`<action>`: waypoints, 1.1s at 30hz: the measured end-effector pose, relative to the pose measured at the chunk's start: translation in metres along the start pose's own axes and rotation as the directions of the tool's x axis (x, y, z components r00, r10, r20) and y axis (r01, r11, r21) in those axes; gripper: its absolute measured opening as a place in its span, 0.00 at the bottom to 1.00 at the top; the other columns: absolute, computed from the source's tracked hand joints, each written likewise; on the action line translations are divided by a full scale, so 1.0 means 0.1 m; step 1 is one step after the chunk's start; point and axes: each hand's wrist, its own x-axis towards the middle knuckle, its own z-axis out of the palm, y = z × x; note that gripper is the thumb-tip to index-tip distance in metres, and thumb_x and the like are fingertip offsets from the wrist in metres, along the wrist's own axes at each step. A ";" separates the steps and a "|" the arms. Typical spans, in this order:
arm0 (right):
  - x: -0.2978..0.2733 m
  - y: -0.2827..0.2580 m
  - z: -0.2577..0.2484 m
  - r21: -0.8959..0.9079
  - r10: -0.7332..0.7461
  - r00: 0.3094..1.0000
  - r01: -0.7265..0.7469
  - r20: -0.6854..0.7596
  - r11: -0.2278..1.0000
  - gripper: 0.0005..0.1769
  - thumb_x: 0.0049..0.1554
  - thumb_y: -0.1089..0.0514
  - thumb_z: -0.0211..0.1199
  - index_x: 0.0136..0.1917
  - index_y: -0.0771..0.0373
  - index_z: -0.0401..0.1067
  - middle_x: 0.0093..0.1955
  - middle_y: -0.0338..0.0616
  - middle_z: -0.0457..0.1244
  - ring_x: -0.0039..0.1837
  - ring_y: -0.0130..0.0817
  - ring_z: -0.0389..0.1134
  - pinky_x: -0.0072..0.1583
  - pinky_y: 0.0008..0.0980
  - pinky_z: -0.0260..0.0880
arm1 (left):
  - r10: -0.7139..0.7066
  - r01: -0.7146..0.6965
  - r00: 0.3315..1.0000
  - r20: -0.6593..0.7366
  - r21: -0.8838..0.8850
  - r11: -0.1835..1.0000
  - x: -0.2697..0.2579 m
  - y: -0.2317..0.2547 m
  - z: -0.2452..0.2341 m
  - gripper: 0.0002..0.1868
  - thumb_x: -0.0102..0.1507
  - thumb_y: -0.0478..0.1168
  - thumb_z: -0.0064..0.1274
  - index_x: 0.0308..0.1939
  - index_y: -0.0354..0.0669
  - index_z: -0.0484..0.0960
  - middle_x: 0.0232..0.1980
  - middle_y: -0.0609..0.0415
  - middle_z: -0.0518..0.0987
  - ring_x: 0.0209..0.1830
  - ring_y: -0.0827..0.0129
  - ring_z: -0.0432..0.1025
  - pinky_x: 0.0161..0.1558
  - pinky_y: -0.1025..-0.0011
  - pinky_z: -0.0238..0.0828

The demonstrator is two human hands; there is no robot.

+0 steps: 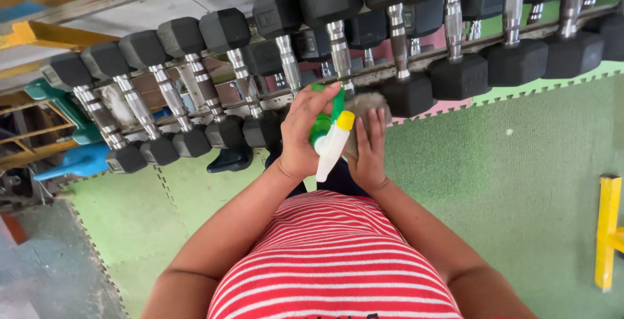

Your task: Cleaning and wiping down a rack of dumbbells in a gym using a spray bottle and a cloth.

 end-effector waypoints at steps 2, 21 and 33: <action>-0.29 0.25 0.00 -0.017 -0.037 0.998 0.038 0.050 0.999 0.38 0.58 0.65 0.60 0.79 0.69 0.54 0.84 0.63 0.43 0.86 0.67 0.40 0.82 0.63 0.44 | -0.010 0.010 1.000 -0.012 0.017 1.000 -0.01 0.01 0.02 0.38 0.54 0.38 0.66 0.69 0.43 0.73 0.45 0.53 0.79 0.52 0.57 0.75 0.73 0.53 0.65; 0.60 0.20 -0.01 0.437 0.368 0.347 -0.147 0.863 -0.887 0.39 0.66 0.35 0.32 0.78 0.62 0.57 0.75 0.56 0.57 0.75 0.53 0.59 0.75 0.57 0.55 | 0.084 -0.073 0.995 -0.060 0.167 0.983 0.02 0.13 0.22 0.39 0.56 0.45 0.69 0.69 0.42 0.73 0.43 0.59 0.79 0.51 0.59 0.73 0.73 0.52 0.61; 0.47 0.83 0.30 0.437 0.455 0.015 -0.308 0.890 -0.845 0.34 0.64 0.37 0.29 0.71 0.58 0.57 0.63 0.50 0.62 0.64 0.45 0.64 0.65 0.46 0.64 | 0.121 -0.099 0.990 -0.069 0.254 0.962 -0.05 0.14 0.30 0.36 0.55 0.40 0.64 0.68 0.43 0.75 0.41 0.61 0.76 0.51 0.61 0.71 0.74 0.51 0.58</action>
